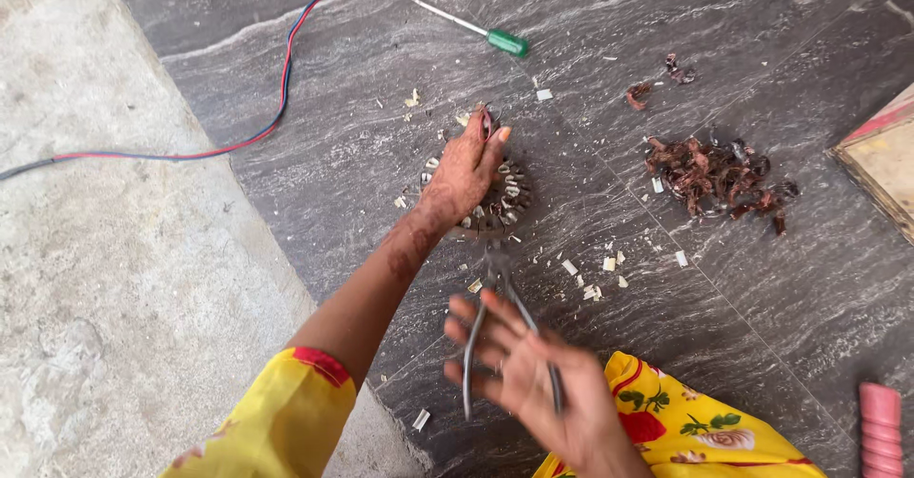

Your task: The person uses pliers and a screwdriver to remove insulation and copper wire from a motor stator. They repeatedly cut and pull material from the stator slots, then use a screwdriver to pry out remaining pieces.

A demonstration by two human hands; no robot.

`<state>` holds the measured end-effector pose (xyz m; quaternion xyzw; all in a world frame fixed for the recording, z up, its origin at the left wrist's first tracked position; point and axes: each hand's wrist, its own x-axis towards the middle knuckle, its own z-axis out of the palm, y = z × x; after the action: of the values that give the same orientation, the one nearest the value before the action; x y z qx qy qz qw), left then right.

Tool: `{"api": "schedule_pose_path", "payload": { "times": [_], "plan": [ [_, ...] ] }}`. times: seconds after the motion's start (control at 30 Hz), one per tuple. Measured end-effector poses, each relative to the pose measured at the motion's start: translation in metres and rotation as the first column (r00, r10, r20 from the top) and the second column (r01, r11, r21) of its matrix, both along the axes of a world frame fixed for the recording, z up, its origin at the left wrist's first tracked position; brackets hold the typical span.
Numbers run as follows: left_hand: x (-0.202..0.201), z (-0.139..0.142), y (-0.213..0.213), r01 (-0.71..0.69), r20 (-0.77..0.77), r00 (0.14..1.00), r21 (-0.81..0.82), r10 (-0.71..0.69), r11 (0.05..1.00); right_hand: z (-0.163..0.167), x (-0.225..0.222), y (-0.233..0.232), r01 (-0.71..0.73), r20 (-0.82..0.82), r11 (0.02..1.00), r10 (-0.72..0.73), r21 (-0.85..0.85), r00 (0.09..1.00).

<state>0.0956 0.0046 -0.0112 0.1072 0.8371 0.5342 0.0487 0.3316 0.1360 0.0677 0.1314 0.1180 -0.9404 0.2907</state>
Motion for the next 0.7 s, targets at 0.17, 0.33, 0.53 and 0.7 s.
{"api": "schedule_pose_path", "payload": {
  "times": [0.17,0.33,0.53,0.7],
  "plan": [
    [0.003,0.003,-0.001,0.006,0.043,0.999,0.026,-0.007,1.000,-0.002,-0.018,-0.002,-0.015,-0.041,1.000,0.016,0.007,0.999],
    [0.004,0.001,0.000,0.012,-0.064,0.998,0.039,-0.010,0.999,-0.005,-0.017,0.000,-0.061,-0.098,0.997,0.055,-0.055,0.994],
    [0.005,-0.002,0.000,0.019,-0.042,0.999,0.017,-0.019,1.000,-0.016,-0.029,-0.002,0.014,-0.040,0.997,-0.017,-0.072,0.999],
    [0.008,0.003,0.000,0.010,-0.014,1.000,0.025,-0.010,1.000,-0.018,-0.032,0.004,0.047,-0.012,0.986,-0.050,-0.162,0.999]
  ]
}}
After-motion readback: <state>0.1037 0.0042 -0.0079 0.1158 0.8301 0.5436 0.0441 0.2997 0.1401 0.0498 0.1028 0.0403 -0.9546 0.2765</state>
